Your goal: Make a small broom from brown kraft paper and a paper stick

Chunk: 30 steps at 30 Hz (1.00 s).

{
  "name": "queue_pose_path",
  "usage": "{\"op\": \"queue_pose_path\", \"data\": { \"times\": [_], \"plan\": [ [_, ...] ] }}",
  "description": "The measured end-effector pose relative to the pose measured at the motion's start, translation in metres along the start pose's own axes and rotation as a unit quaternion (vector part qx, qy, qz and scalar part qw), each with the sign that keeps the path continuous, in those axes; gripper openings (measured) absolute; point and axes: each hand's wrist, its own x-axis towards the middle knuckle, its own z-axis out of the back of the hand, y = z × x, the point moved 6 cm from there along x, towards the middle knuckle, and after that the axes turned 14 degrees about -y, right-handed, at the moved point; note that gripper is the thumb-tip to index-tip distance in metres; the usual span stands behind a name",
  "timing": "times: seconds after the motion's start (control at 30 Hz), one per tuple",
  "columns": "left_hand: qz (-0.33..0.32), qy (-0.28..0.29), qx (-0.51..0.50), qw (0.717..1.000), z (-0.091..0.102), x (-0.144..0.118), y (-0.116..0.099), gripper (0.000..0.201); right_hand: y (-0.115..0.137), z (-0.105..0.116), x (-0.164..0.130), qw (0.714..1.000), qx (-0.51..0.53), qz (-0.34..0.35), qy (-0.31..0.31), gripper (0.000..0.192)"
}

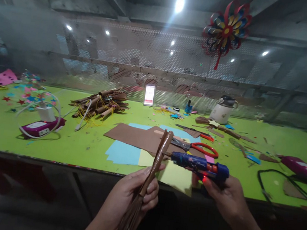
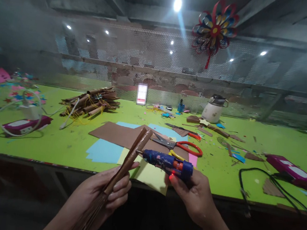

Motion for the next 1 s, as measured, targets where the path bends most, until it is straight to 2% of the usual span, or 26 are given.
{"op": "queue_pose_path", "data": {
  "times": [0.13, 0.23, 0.5, 0.73, 1.0],
  "plan": [
    [-0.001, -0.014, -0.003, 1.000, 0.002, 0.003, 0.000, 0.029, 0.003, -0.009, 0.000, 0.996, 0.062, -0.021, 0.055, 0.024],
    [-0.002, -0.020, 0.000, 1.000, 0.004, 0.003, 0.001, 0.029, 0.004, -0.010, 0.001, 0.996, 0.067, -0.016, 0.059, 0.022],
    [0.002, 0.001, 0.001, 1.000, 0.008, 0.004, 0.003, 0.029, 0.000, -0.005, 0.002, 0.999, 0.014, 0.028, -0.003, 0.014],
    [0.002, 0.023, 0.001, 1.000, 0.005, 0.002, 0.004, 0.026, -0.003, 0.001, -0.001, 0.999, -0.008, 0.039, -0.030, 0.014],
    [-0.003, 0.024, -0.007, 1.000, 0.008, 0.004, 0.002, 0.023, 0.007, 0.003, 0.002, 0.992, -0.050, 0.105, -0.049, 0.013]
  ]
}}
